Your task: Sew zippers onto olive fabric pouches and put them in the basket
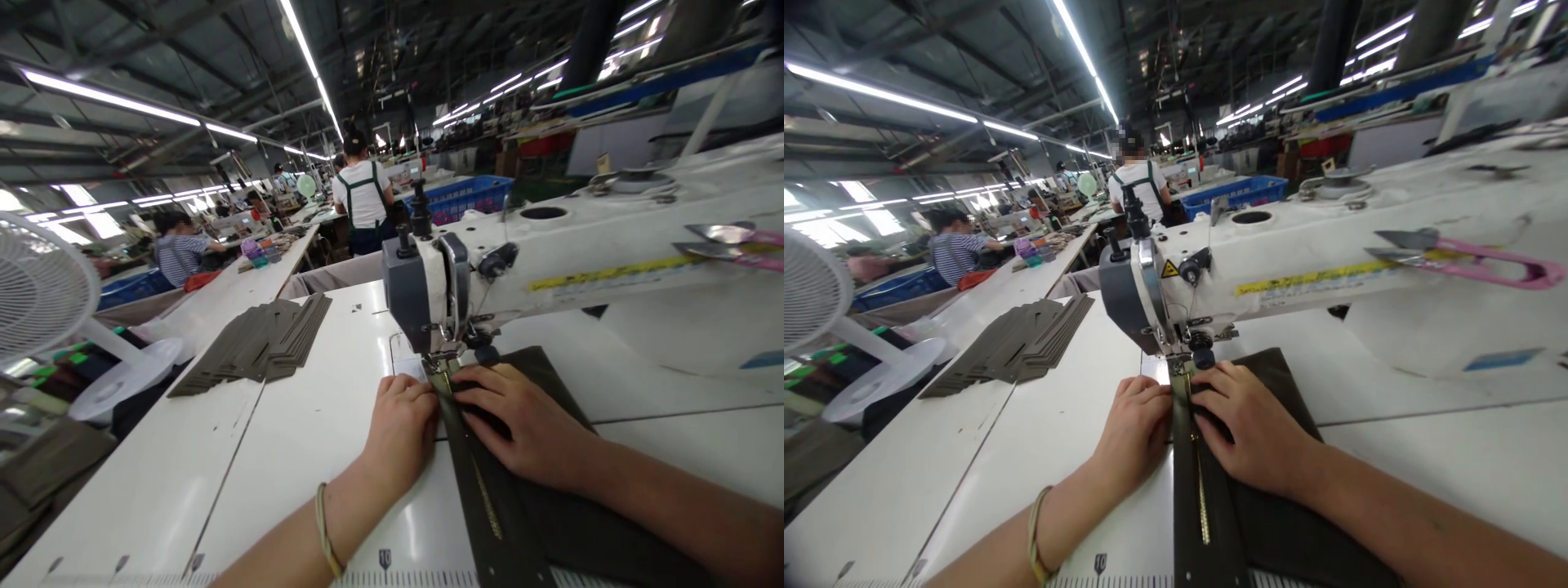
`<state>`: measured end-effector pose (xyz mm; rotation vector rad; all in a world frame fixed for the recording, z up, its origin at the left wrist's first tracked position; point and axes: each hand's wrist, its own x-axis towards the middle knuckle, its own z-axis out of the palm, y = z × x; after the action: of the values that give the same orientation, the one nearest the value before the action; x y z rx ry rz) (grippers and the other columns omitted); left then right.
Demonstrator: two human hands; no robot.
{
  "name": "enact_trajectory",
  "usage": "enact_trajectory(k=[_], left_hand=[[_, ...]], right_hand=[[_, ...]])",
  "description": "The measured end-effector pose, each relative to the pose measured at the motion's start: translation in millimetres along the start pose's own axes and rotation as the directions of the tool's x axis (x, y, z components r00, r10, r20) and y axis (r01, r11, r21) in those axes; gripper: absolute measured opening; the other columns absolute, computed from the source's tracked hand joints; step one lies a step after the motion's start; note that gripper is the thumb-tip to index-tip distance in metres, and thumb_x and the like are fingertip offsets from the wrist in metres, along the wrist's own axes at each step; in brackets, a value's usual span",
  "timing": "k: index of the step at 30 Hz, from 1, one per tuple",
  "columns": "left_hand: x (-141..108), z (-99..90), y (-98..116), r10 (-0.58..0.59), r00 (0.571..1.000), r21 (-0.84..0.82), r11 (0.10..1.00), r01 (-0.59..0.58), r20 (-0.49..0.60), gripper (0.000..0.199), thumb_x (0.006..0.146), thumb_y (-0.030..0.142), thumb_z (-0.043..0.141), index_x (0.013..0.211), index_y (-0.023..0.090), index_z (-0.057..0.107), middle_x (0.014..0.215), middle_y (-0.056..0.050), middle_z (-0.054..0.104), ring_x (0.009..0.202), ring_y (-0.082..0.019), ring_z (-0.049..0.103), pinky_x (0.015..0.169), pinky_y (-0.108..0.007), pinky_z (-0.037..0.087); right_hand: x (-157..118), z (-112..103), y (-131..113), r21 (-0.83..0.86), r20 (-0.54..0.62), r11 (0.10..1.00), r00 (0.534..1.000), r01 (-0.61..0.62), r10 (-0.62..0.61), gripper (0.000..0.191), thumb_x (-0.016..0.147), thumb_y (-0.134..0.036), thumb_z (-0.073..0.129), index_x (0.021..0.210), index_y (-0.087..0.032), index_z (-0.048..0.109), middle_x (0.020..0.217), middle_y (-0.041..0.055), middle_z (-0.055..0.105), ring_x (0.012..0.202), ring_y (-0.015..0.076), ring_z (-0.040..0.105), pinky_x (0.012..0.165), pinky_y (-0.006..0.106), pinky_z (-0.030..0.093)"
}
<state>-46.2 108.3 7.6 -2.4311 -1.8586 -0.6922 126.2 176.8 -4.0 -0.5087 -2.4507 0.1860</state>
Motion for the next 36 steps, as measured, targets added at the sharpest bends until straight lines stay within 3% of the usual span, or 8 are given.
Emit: enact_trajectory(k=[4,8,11,16,22,26,32,36], left_hand=[[1.1,-3.0,0.4,-0.017,0.999,-0.007,1.0,0.017,0.032,0.014,0.083,0.008,0.049,0.077,0.017,0.058,0.084,-0.003,0.064,0.081,-0.019,0.05,0.075,-0.037,0.037],[1.1,-3.6,-0.4,-0.019,0.999,0.009,1.0,0.019,0.04,0.015,0.085,0.009,0.046,0.076,0.016,0.055,0.08,-0.003,0.062,0.079,-0.019,0.049,0.076,-0.036,0.037],[0.7,-3.4,-0.7,-0.018,0.999,0.03,0.999,0.017,0.044,0.014,0.083,0.007,0.047,0.074,0.016,0.054,0.078,-0.003,0.061,0.079,-0.019,0.049,0.076,-0.036,0.038],[-2.1,-1.0,1.0,-0.006,0.999,0.031,0.999,0.007,-0.032,0.013,0.082,0.007,0.049,0.074,0.017,0.054,0.077,-0.002,0.061,0.078,-0.019,0.05,0.075,-0.036,0.041],[-4.7,8.8,-4.8,0.027,0.969,0.055,0.998,-0.013,-0.246,0.019,0.078,0.005,0.05,0.094,0.014,0.055,0.1,-0.009,0.059,0.092,-0.021,0.054,0.081,-0.037,0.049],[-3.7,11.2,-11.0,0.206,0.953,0.134,0.975,-0.179,-0.221,0.02,0.084,0.01,0.048,0.1,0.014,0.059,0.107,-0.01,0.062,0.092,-0.022,0.06,0.08,-0.037,0.053],[-3.9,10.3,-11.2,0.207,0.958,0.126,0.975,-0.185,-0.197,0.02,0.087,0.012,0.045,0.099,0.012,0.061,0.104,-0.011,0.064,0.089,-0.02,0.064,0.078,-0.033,0.056],[-0.6,9.0,-13.4,0.326,0.934,0.131,0.942,-0.308,-0.149,0.02,0.087,0.011,0.045,0.1,0.011,0.06,0.103,-0.011,0.066,0.093,-0.022,0.063,0.088,-0.039,0.053]], right_hand=[[9.0,-3.9,-11.7,-0.004,0.089,0.988,0.984,-0.153,0.153,0.022,0.069,-0.023,0.061,0.089,-0.014,0.059,0.102,0.0128,0.058,0.094,0.0277,0.05,0.083,0.045,0.04],[21.0,7.1,-15.4,-0.084,0.156,0.953,0.941,-0.291,0.301,0.008,0.072,-0.018,0.054,0.079,-0.014,0.057,0.088,0.0114,0.06,0.088,0.0267,0.052,0.078,0.042,0.04],[20.0,13.7,-11.7,-0.107,0.113,0.937,0.933,-0.332,0.343,0.012,0.073,-0.01,0.049,0.079,-0.015,0.058,0.084,0.0094,0.06,0.082,0.0237,0.054,0.075,0.039,0.042],[4.1,18.1,-5.5,-0.184,-0.077,0.974,0.99,-0.134,0.122,0.028,0.081,-0.011,0.041,0.101,-0.01,0.061,0.104,0.014,0.062,0.096,0.0256,0.054,0.083,0.042,0.045],[-2.6,17.1,-4.2,-0.264,-0.086,0.964,0.996,0.004,-0.028,0.034,0.088,-0.014,0.035,0.107,-0.004,0.062,0.111,0.0155,0.063,0.102,0.0239,0.058,0.089,0.041,0.049],[-3.2,14.0,-6.7,-0.246,-0.055,0.969,0.998,0.006,-0.021,0.037,0.089,-0.016,0.034,0.109,-0.002,0.061,0.115,0.0173,0.06,0.108,0.0236,0.056,0.092,0.038,0.048],[-6.1,13.1,-7.8,-0.231,-0.013,0.973,1.0,-0.002,-0.001,0.039,0.088,-0.019,0.036,0.112,0.003,0.058,0.12,0.0223,0.056,0.113,0.0277,0.052,0.095,0.042,0.045],[-6.0,11.3,-6.9,-0.256,0.008,0.966,1.0,0.025,-0.023,0.041,0.088,-0.019,0.035,0.114,0.004,0.057,0.122,0.0229,0.054,0.114,0.0281,0.051,0.096,0.041,0.044]])
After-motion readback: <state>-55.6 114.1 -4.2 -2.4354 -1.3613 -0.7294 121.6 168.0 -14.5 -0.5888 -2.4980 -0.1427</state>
